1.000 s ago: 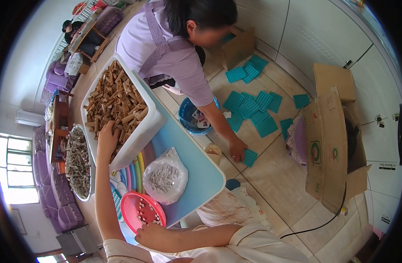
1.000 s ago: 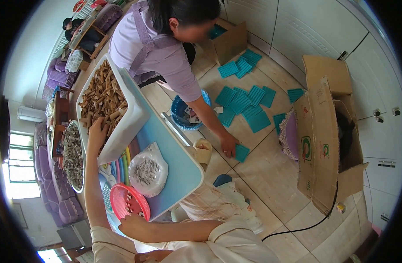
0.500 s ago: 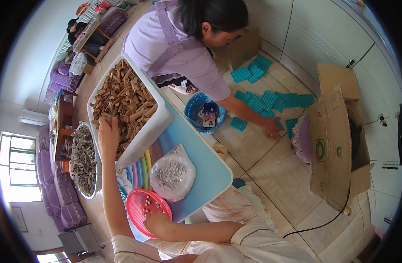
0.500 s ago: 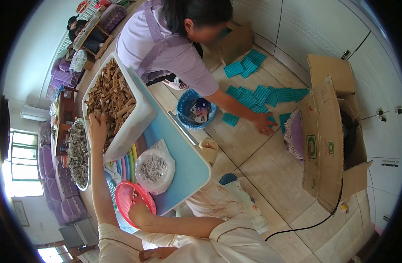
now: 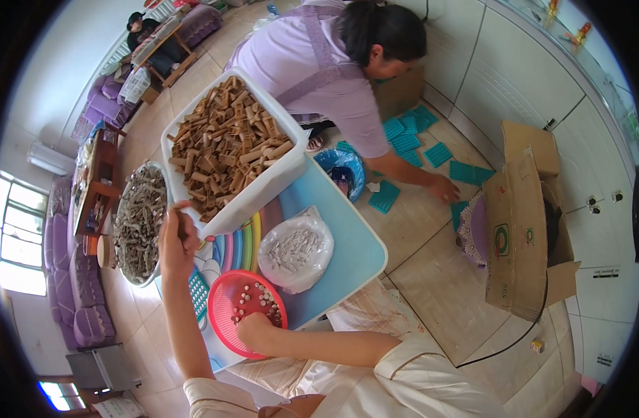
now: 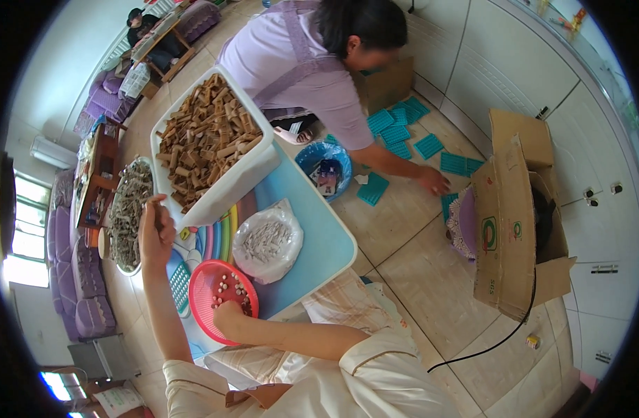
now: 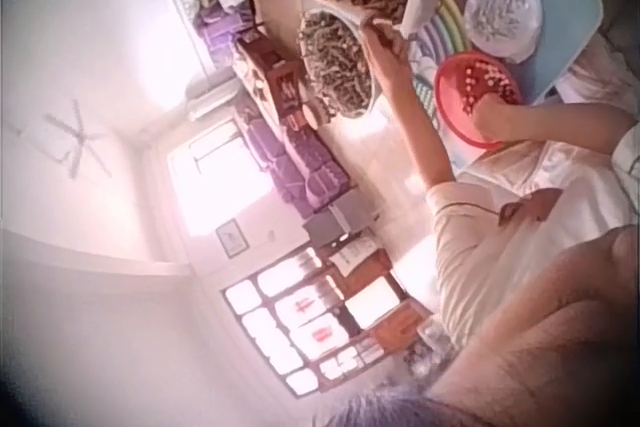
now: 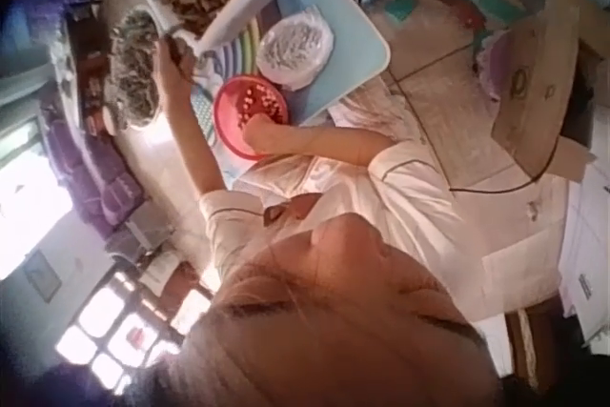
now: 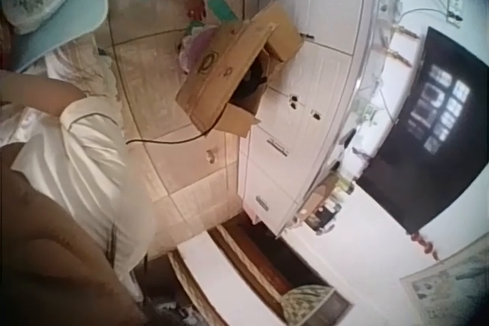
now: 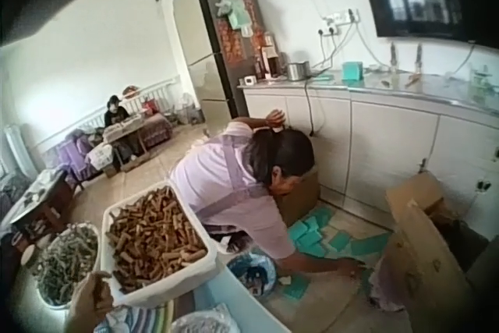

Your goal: Assembling small plastic components by inserting pins into housings.

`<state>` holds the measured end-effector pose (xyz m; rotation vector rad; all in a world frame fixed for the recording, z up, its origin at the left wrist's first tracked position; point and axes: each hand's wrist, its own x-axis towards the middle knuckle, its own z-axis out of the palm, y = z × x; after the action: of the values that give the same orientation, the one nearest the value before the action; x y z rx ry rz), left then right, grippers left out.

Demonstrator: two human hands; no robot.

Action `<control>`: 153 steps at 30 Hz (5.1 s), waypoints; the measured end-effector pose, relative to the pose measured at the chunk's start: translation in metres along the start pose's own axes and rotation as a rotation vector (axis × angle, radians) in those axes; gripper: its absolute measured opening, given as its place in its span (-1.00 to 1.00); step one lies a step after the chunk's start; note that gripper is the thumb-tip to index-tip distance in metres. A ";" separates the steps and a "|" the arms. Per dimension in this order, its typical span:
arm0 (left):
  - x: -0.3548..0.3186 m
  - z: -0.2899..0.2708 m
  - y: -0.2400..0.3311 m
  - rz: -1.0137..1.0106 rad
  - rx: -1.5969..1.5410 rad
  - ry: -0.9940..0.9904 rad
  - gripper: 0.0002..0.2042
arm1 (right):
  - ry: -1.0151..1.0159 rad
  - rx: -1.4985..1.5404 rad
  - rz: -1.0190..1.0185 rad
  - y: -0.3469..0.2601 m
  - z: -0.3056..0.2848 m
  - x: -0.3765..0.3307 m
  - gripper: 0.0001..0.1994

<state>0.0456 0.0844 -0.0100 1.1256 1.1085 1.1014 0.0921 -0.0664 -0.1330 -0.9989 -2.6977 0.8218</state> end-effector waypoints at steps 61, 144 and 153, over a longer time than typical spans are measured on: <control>-0.036 -0.138 0.010 0.400 0.082 0.381 -0.86 | 0.354 1.010 -0.272 0.030 -0.162 0.067 -0.84; -0.104 -0.029 0.026 0.265 0.383 -0.254 -0.94 | 0.998 0.853 -0.249 0.015 -0.128 -0.036 -0.72; -0.100 -0.033 0.024 0.320 0.529 -0.053 -0.97 | 0.893 0.907 -0.181 0.006 -0.119 -0.039 -0.72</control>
<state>-0.0001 -0.0087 0.0198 1.7861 1.2434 1.0368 0.1631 -0.0352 -0.0350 -0.6336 -1.3938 1.0549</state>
